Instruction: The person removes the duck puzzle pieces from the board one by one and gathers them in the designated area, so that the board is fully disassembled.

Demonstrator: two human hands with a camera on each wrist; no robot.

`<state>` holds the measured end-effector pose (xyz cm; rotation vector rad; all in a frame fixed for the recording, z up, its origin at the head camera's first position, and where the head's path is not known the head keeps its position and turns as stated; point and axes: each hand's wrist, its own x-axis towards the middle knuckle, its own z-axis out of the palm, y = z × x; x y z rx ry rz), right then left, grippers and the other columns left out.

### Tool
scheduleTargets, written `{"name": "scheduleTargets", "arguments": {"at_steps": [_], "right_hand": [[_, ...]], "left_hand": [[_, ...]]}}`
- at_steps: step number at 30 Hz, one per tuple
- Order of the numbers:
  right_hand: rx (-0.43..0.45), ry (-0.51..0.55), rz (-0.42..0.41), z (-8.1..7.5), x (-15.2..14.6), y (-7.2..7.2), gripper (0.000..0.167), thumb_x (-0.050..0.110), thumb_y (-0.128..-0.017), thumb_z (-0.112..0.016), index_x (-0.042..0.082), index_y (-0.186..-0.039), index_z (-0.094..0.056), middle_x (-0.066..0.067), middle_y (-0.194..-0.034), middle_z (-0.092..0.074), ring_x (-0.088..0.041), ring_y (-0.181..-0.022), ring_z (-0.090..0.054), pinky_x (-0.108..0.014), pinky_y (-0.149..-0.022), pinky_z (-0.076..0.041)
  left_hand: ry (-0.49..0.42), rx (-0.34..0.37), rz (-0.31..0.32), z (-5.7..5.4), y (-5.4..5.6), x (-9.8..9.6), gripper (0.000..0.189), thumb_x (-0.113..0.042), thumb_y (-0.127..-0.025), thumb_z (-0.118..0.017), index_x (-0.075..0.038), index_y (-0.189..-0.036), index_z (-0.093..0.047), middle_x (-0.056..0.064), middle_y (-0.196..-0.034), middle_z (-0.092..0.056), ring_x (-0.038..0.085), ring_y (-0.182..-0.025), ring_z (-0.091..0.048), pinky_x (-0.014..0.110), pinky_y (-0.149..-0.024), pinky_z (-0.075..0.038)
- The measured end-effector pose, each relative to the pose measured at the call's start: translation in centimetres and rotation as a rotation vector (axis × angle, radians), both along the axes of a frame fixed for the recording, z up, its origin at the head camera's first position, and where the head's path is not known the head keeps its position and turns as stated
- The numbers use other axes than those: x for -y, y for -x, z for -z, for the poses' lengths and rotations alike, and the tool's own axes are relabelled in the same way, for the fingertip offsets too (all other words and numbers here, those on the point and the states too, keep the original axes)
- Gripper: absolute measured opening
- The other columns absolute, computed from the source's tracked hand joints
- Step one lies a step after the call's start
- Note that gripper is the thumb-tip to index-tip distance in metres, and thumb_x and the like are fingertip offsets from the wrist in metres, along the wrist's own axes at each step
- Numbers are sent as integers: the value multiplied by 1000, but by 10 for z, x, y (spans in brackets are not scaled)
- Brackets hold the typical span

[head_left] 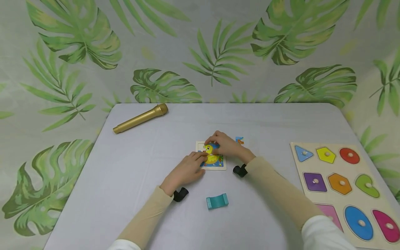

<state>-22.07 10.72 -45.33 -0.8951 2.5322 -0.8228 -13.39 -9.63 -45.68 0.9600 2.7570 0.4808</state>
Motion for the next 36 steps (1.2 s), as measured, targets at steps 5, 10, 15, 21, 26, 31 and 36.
{"name": "scheduleTargets", "arguments": {"at_steps": [5, 10, 15, 21, 26, 31, 36], "right_hand": [[-15, -56, 0, -2, 6, 0, 34, 6, -84, -71, 14, -117, -66, -10, -110, -49, -26, -98, -46, -41, -88, -41], [-9, -58, 10, -1, 9, -1, 33, 3, -84, -70, 14, -115, -66, -11, -111, -48, -27, -102, -46, -42, -92, -41], [20, -45, 41, -2, 13, -2, 33, -3, -80, -68, 13, -110, -66, -10, -112, -48, -28, -107, -44, -44, -95, -40], [13, -29, 39, -2, 13, -2, 36, -5, -78, -67, 12, -109, -63, -9, -110, -51, -29, -105, -43, -45, -93, -39], [26, 68, 95, 3, 10, -1, 36, -4, -82, -66, 3, -116, -60, -11, -108, -55, -28, -103, -51, -41, -93, -43], [7, 140, 126, 9, 8, -1, 23, -3, -86, -63, 5, -108, -62, -8, -99, -58, -24, -93, -55, -38, -86, -46], [37, 174, 136, 11, 6, 0, 21, -3, -90, -58, 11, -106, -60, -6, -92, -59, -22, -80, -53, -35, -76, -45]], "left_hand": [[-2, -37, 21, 2, 2, -1, 48, -20, -94, -61, -2, -137, -50, 11, -142, -44, 25, -124, -42, 37, -102, -38], [13, -79, 20, 1, 1, -2, 46, -21, -94, -62, -2, -135, -54, 11, -137, -48, 25, -115, -46, 35, -97, -42], [59, -82, 4, -4, -1, -7, 45, -21, -95, -61, -2, -134, -54, 11, -137, -48, 26, -114, -46, 34, -94, -44], [88, -75, 1, -6, -2, -9, 43, -21, -95, -60, -3, -133, -55, 10, -136, -48, 26, -112, -47, 34, -90, -46], [80, -69, 9, -7, -2, -8, 43, -19, -95, -60, -3, -134, -55, 11, -137, -48, 26, -113, -46, 35, -91, -45], [71, -74, 12, -7, -2, -8, 42, -20, -95, -60, -3, -134, -55, 11, -137, -48, 27, -112, -46, 35, -92, -45], [81, -85, 14, -6, -2, -8, 42, -20, -95, -60, -3, -134, -55, 11, -136, -48, 27, -112, -47, 35, -92, -45]]}}
